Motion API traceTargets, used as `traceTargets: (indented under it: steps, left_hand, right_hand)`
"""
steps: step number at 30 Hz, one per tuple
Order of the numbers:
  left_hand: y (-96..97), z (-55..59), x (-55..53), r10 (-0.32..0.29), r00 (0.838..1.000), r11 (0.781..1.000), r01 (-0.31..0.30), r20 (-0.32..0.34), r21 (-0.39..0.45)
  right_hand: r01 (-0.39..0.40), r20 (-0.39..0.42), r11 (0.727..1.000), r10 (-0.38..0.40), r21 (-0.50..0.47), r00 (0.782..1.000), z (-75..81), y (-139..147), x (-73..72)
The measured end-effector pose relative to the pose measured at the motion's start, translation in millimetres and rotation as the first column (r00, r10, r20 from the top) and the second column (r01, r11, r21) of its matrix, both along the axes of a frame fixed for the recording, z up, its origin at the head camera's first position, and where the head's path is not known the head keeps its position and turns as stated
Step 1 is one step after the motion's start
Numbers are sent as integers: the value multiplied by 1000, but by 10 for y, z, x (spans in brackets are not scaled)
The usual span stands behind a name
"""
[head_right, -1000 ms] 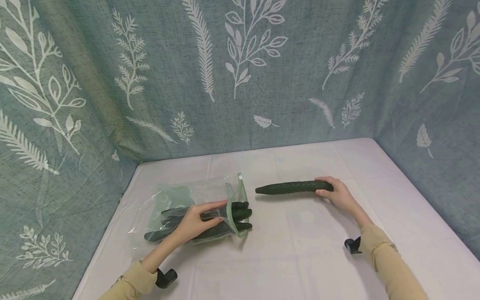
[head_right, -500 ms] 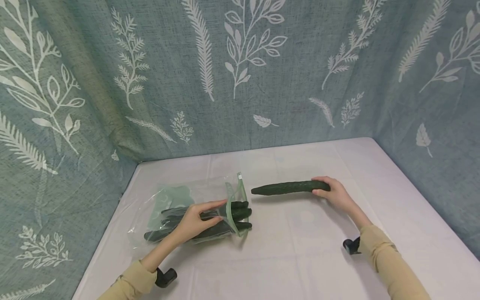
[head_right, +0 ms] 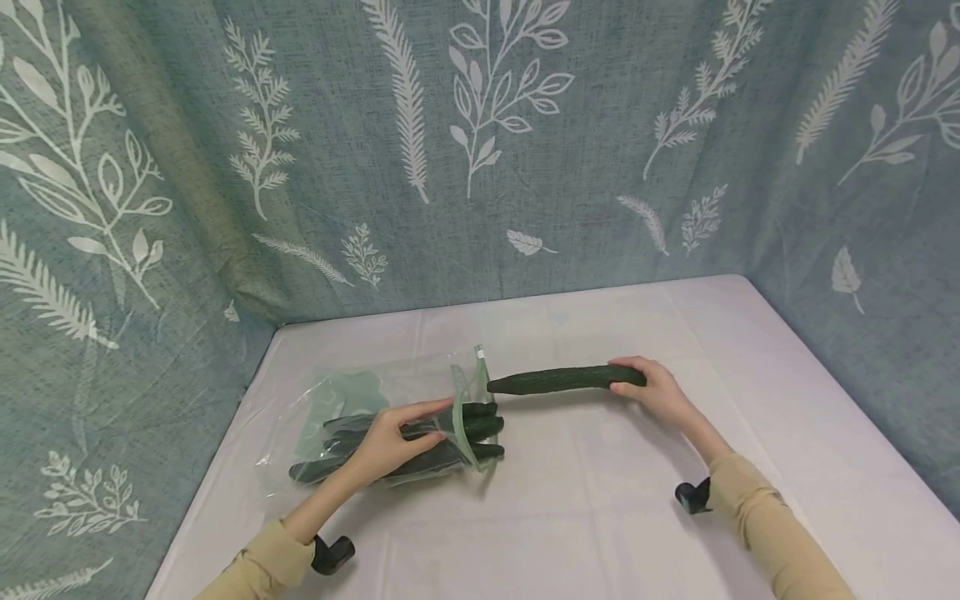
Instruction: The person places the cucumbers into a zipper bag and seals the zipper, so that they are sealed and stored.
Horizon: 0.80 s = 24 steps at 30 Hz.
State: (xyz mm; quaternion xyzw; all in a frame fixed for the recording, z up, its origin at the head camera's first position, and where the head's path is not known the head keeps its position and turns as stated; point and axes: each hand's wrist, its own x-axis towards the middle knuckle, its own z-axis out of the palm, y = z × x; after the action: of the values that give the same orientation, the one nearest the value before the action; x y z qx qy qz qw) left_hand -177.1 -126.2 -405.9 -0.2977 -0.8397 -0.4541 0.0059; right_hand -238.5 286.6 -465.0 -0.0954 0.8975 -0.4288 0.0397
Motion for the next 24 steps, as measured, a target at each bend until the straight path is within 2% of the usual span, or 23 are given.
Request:
traceTargets:
  steps: [5,12,24]
  left_hand:
    - [-3,4,3,-1,1000,1000,1,-6,0]
    - [-6,-7,5,-2,1000,1000,2,-9,5]
    - [-14,-6,8,1,1000,1000,-1,-2,10]
  right_hand:
    - [-7,-19,1000,7,16,1000,3,-85,17]
    - [-9,1,1000,9,-19,1000,-49,-201,20]
    - [-19,-24,999,18,-37,1000,-77,-448,14]
